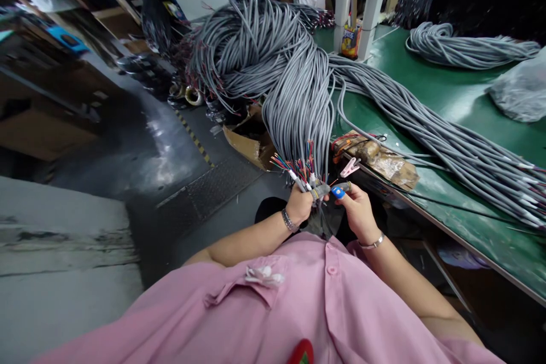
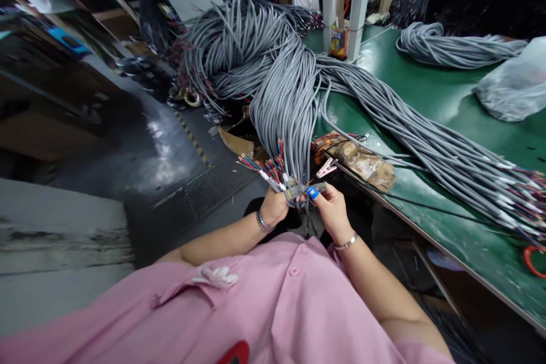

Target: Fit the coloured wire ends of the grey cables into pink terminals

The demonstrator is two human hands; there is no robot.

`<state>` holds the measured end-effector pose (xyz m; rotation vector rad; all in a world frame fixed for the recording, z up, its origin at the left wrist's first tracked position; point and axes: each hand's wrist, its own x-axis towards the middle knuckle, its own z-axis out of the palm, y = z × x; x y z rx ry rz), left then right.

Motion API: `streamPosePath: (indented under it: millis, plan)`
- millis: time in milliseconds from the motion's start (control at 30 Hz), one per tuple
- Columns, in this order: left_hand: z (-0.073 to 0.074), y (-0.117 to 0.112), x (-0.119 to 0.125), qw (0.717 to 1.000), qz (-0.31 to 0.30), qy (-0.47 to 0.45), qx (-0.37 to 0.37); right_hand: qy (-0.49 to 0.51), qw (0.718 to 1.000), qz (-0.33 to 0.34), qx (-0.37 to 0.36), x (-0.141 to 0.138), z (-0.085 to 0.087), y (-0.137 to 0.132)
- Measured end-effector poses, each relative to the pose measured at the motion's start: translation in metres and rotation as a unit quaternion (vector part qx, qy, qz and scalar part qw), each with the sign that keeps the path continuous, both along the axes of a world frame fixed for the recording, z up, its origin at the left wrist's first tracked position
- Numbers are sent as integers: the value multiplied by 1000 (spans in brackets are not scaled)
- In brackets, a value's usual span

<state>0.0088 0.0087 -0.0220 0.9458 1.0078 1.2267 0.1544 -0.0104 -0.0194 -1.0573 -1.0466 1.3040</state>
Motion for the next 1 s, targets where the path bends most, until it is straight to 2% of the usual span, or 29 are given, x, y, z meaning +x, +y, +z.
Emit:
streamPosePath:
  millis: [167, 300, 367, 467, 533, 667, 800, 900, 1000]
  plan:
    - [6, 2, -1, 1000, -14, -21, -4, 19, 999, 27, -3, 7, -16, 0]
    - [13, 9, -4, 997, -64, -28, -36, 125, 989, 7, -76, 19, -33, 18]
    - [16, 14, -5, 994, -97, -31, -50, 169, 979, 16, -113, 25, -34, 32]
    - [20, 23, -4, 988, -135, -43, -67, 205, 966, 62, -144, 28, -26, 49]
    - [22, 27, -2, 985, -147, -55, -76, 211, 969, 52, -116, 25, -21, 54]
    - [25, 31, 3, 981, -157, -68, -89, 139, 987, -74, -22, 13, -19, 54]
    - [27, 32, 6, 981, -172, -52, -81, 98, 983, -158, 6, 5, -26, 52]
    - [27, 32, 7, 981, -176, -41, -77, 88, 980, -177, 17, 3, -29, 52]
    - [27, 33, 8, 980, -179, -35, -76, 105, 986, -132, 6, 4, -29, 54]
